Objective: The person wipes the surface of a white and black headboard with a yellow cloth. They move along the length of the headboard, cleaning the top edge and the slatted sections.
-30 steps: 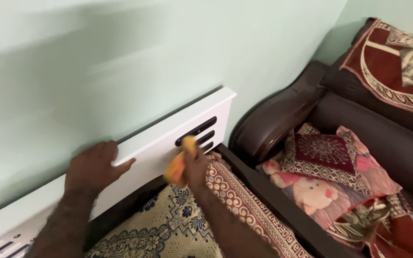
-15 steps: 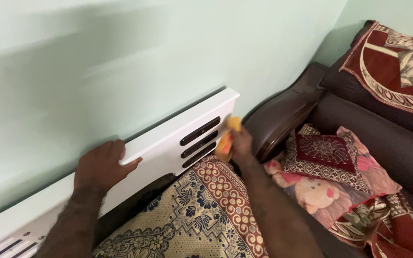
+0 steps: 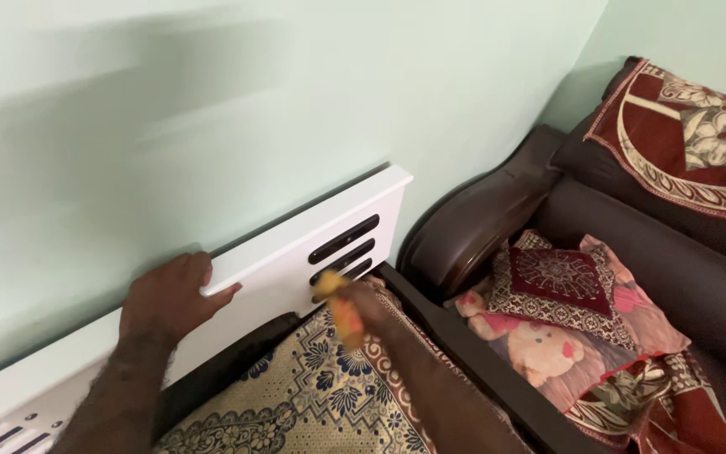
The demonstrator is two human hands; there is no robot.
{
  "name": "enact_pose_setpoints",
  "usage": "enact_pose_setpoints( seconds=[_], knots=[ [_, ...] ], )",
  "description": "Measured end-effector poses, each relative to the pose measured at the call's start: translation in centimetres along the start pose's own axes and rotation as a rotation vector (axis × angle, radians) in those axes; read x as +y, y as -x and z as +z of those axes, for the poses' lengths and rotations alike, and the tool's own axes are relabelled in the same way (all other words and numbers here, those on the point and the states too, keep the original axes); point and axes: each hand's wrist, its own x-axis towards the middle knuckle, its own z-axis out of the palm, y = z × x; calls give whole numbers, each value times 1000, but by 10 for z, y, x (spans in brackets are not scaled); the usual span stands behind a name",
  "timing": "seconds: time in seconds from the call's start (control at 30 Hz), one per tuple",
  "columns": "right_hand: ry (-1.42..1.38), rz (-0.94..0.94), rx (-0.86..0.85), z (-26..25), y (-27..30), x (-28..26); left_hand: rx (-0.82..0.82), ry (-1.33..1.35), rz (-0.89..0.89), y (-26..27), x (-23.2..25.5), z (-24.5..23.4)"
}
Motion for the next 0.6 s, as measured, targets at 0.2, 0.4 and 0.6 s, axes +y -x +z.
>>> enact_pose_setpoints(
  seconds=[0.2,0.4,0.6],
  knots=[
    [-421,-311,316,-106,-104,-7,16,-33,31,1,-1,3],
    [91,-319,-9,-32,-109,107,85,0,55,1,-3,5],
    [335,-171,-401,32,-53,152,-2,2,11,0,-1,4]
  ],
)
